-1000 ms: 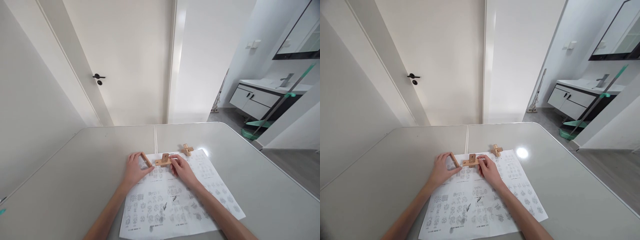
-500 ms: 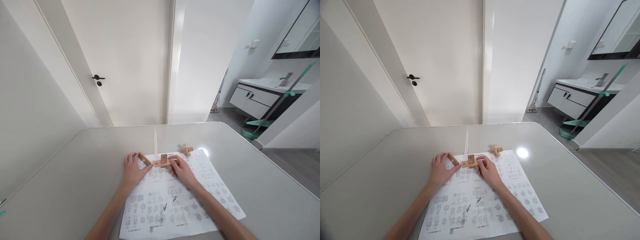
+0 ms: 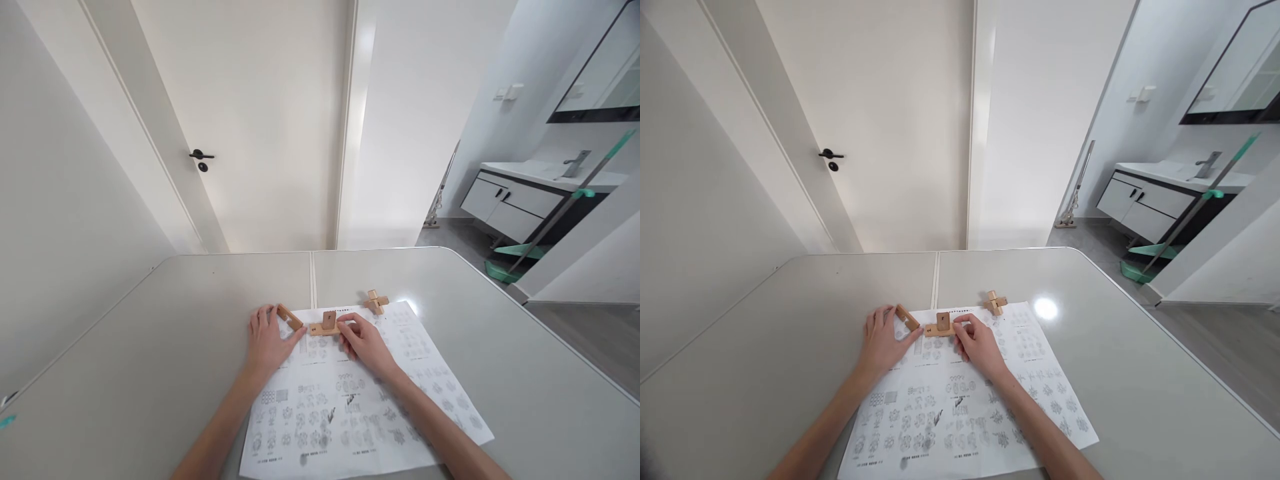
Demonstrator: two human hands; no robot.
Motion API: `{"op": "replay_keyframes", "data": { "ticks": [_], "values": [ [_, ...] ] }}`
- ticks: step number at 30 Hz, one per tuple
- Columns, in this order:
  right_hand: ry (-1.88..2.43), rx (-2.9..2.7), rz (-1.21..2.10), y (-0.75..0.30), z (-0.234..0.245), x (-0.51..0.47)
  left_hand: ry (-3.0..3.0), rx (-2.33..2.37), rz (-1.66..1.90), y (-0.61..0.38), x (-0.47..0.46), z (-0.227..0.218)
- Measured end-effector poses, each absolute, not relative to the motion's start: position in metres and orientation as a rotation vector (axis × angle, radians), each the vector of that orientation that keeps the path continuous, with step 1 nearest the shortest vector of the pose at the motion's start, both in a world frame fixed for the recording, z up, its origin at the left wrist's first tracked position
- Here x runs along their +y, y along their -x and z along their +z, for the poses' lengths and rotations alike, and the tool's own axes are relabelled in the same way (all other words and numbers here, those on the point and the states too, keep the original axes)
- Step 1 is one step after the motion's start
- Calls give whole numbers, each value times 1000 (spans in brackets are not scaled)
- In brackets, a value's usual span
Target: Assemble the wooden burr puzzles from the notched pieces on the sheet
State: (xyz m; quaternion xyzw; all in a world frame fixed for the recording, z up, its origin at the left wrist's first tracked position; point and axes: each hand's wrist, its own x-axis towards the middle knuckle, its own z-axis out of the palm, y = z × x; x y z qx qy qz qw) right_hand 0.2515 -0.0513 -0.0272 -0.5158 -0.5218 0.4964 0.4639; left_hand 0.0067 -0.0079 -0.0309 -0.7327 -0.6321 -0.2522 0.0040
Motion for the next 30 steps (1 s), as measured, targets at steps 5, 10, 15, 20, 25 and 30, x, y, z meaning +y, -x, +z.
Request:
{"op": "replay_keyframes", "data": {
  "ticks": [5, 10, 15, 20, 25, 30],
  "values": [
    [1312, -1309, 1195, -252, -26, -52, 2281, -1949, -760, -6, -6, -34],
    [1347, -1340, 1170, -252, -22, -53, 2271, -1944, -736, -6, -6, -34],
    [1390, -1348, 1183, -252, -19, -54, 2266, -1926, -752, -5, -5, -37],
    [1396, -1352, 1181, -251, -19, -53, 2275, -1921, -780, -5, -5, -37],
    [1401, -1348, 1177, -251, -19, -53, 2275, -1939, -789, -6, -5, -36],
    [1386, -1354, 1187, -252, -22, -52, 2286, -1941, -758, -4, -3, -38]
  ]
}}
